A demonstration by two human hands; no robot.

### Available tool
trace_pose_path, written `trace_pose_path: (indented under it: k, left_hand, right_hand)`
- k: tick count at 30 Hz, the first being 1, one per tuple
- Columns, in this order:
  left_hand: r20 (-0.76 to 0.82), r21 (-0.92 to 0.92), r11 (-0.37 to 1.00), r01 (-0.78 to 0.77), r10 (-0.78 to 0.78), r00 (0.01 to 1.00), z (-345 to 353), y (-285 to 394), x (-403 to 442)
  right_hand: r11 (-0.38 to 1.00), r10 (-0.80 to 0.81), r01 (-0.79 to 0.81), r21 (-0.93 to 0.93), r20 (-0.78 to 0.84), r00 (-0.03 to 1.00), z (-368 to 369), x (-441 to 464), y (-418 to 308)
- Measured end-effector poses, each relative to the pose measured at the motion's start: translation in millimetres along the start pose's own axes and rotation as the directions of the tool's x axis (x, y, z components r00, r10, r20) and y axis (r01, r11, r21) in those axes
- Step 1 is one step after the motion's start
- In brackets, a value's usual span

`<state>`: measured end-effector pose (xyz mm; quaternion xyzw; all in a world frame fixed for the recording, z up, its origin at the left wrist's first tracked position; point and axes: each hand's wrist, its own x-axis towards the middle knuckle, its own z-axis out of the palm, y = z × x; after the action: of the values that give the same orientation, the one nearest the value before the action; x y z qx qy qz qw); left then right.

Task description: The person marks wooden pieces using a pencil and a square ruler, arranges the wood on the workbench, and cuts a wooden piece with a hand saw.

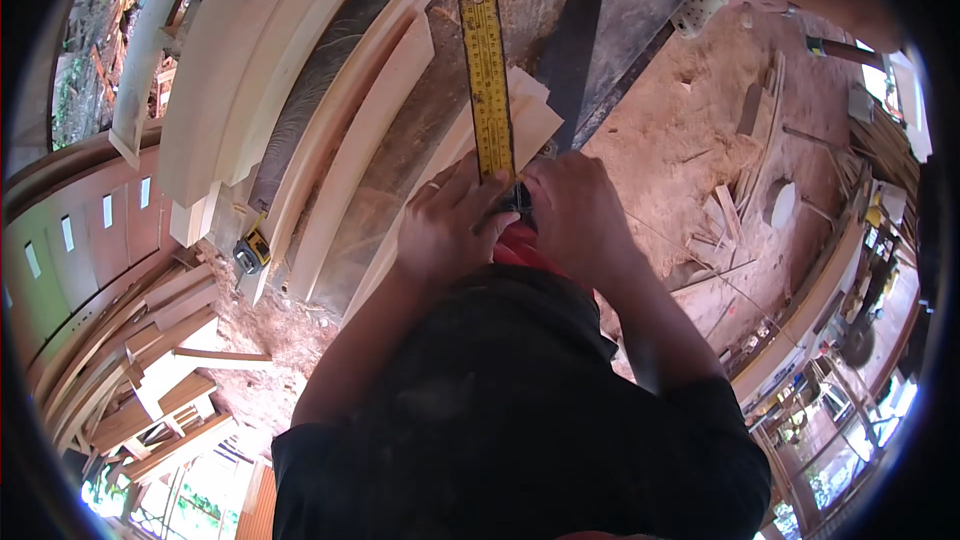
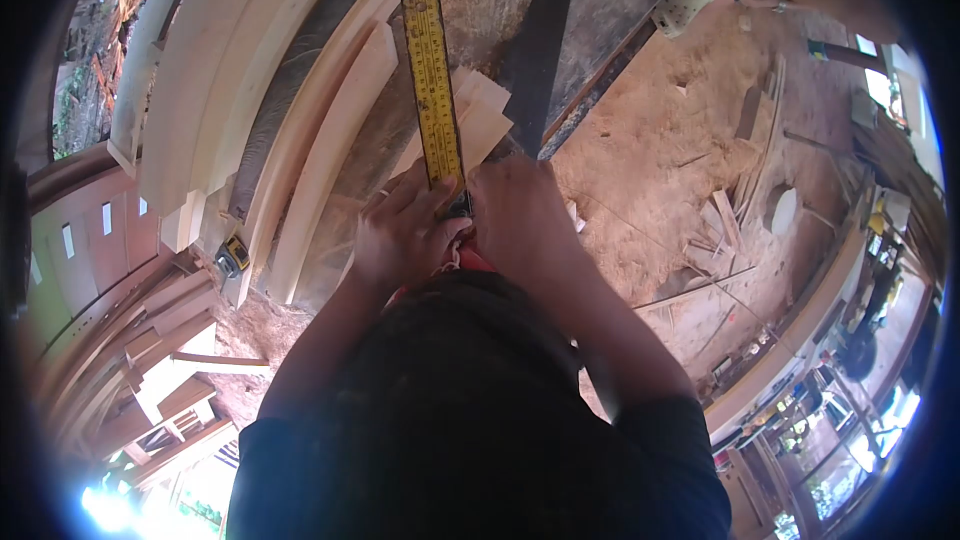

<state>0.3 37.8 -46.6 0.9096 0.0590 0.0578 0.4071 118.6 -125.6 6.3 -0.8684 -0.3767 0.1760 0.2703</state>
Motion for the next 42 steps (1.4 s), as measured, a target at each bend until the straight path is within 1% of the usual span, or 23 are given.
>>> trace_pose_path:
  k: [2,5,8,11,14,17,18,20,21,23,24,26,27,28,29,30,31,32,33,34,37,39,42]
  left_hand:
    - [-0.019,0.031,0.999,-0.037,0.038,0.999,2,-2,-1]
    - [-0.024,0.032,0.999,-0.04,0.041,0.999,1,-1,-3]
    - [-0.048,0.043,0.998,-0.052,0.054,0.997,5,-4,-5]
    - [-0.044,0.057,0.998,-0.017,0.02,0.999,3,0,-5]
    - [-0.009,0.063,0.998,0.015,-0.014,1.0,3,3,-6]
    - [-0.006,0.063,0.998,0.006,-0.006,1.0,6,1,-8]
    - [-0.013,0.063,0.998,0.001,-0.001,1.0,4,2,-7]
    - [-0.031,0.063,0.998,0.024,-0.022,0.999,3,5,-9]
    - [-0.041,0.062,0.998,0.034,-0.032,0.999,3,8,-10]
    - [0.037,0.048,0.993,0.108,-0.11,0.993,-1,13,-10]
    - [0.075,0.044,0.989,0.139,-0.142,0.987,-5,16,-9]
    - [0.102,0.188,0.969,0.161,-0.183,0.978,-4,11,-20]
    - [0.111,0.245,0.958,0.148,-0.179,0.978,1,8,-22]
    - [0.083,0.195,0.967,0.162,-0.181,0.98,5,4,-31]
    - [0.05,0.143,0.977,0.161,-0.169,0.984,7,0,-49]
    - [0.001,0.166,0.968,0.187,-0.19,0.982,9,-4,-66]
    - [-0.164,0.299,0.941,0.159,-0.113,0.98,20,-14,-88]
    - [-0.183,0.371,0.892,0.259,-0.203,0.962,13,3,-103]
    - [-0.139,0.45,0.816,0.364,-0.339,0.931,10,8,-117]
    - [-0.167,0.5,0.779,0.378,-0.341,0.925,13,0,-133]
    - [-0.143,0.49,0.747,0.45,-0.44,0.886,4,3,-145]
    - [-0.106,0.457,0.757,0.467,-0.475,0.874,-1,-2,-142]
    - [-0.07,0.341,0.82,0.46,-0.466,0.882,-13,-5,-138]
  right_hand:
    - [0.994,0.045,-0.052,0.098,0.073,0.996,-4,18,11]
    - [0.989,0.035,-0.023,0.148,-0.076,0.996,0,34,16]
    - [0.997,0.045,-0.042,0.072,-0.048,0.998,-1,32,11]
    - [0.994,0.075,-0.082,0.071,0.101,0.992,0,18,11]
    - [0.999,0.042,-0.045,0.018,0.148,0.988,-2,18,9]
    - [0.984,0.127,-0.155,0.093,0.254,0.959,-13,20,12]
    - [0.973,0.135,-0.157,0.172,0.132,0.982,-16,16,12]
    - [0.934,0.174,-0.132,0.331,-0.099,0.98,-19,2,14]
    - [0.935,0.194,-0.135,0.328,-0.156,0.968,-17,-3,22]
    - [0.937,0.232,-0.137,0.321,-0.279,0.932,-3,-11,45]
    - [0.926,0.272,-0.187,0.328,-0.236,0.933,7,-15,53]
    - [0.899,0.354,-0.287,0.331,-0.162,0.921,34,-23,73]
    - [0.801,0.393,-0.339,0.493,-0.005,0.92,53,-25,88]
    - [0.725,0.32,-0.261,0.638,0.025,0.947,68,-31,100]
    - [0.689,0.381,-0.305,0.658,0.029,0.924,73,-35,97]
    - [0.548,0.37,-0.394,0.738,0.209,0.905,54,-36,86]
    - [0.529,0.458,-0.444,0.723,0.197,0.867,36,-40,65]
    - [0.38,0.438,-0.468,0.798,0.29,0.851,28,-42,64]
    - [0.345,0.412,-0.42,0.839,0.267,0.871,26,-45,67]
    - [0.303,0.384,-0.379,0.875,0.252,0.888,28,-46,72]
    - [0.155,0.348,-0.34,0.927,0.271,0.897,9,-58,74]
    - [0.091,0.34,-0.293,0.952,0.247,0.907,-4,-69,71]
    - [0.075,0.324,-0.209,0.975,0.175,0.93,-5,-82,78]
